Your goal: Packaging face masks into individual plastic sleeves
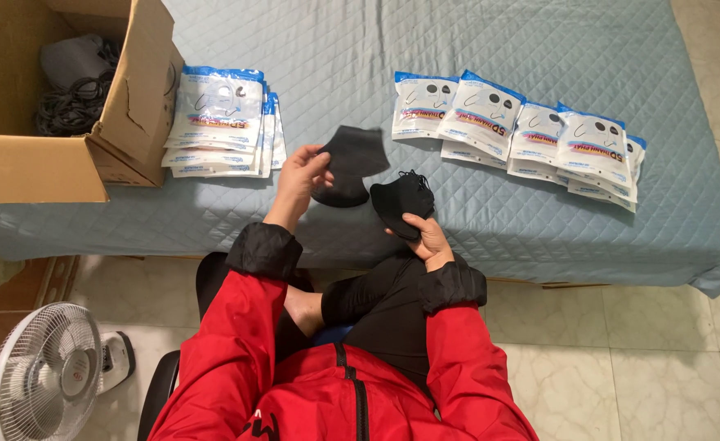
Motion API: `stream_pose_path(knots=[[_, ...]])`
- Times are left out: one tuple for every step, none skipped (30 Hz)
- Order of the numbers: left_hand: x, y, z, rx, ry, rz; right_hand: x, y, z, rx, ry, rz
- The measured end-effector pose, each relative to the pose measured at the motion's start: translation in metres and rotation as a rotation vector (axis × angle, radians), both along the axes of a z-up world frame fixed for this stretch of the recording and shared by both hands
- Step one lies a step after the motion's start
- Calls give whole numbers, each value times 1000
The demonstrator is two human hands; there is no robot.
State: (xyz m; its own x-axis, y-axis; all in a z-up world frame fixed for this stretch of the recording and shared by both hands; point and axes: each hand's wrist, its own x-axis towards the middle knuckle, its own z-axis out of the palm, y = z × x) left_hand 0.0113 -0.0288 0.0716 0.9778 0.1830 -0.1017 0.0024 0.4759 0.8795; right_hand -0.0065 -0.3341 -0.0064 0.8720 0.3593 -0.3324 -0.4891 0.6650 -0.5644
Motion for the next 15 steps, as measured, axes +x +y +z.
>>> stream_pose_path(knots=[[0,4,-12,1,0,-1,-2,2,6,1,0,-1],[0,8,-25,70,43,29,-3,4,12,-4,11,-10],[-2,11,-38,138,87,58,-6,5,18,-12,24,-18],[-2,16,-49,137,88,58,-6,6,18,-12,25,-18],[-2,20,-60,178,124,64,-5,6,17,-8,34,-22],[-2,24,-71,219,160,70,-5,6,17,-4,43,-25],[-3,24,-68,217,162,71,-4,5,16,-7,44,-24],[-4,25,-66,245,153,75,-3,4,15,-5,48,-26],[-6,25,-64,272,146,79,-3,3,14,-3,54,-28],[-6,25,-68,269,149,81,-4,3,13,-7,57,-26],[-5,25,-71,297,144,82,-3,3,14,-10,59,-26],[-3,25,-73,325,140,84,-3,3,14,-14,62,-26],[-4,24,-70,324,142,85,-4,4,17,-15,64,-26],[-5,23,-66,341,150,83,-4,4,19,-14,68,-29],[-7,22,-63,357,159,81,-5,4,22,-14,72,-33]])
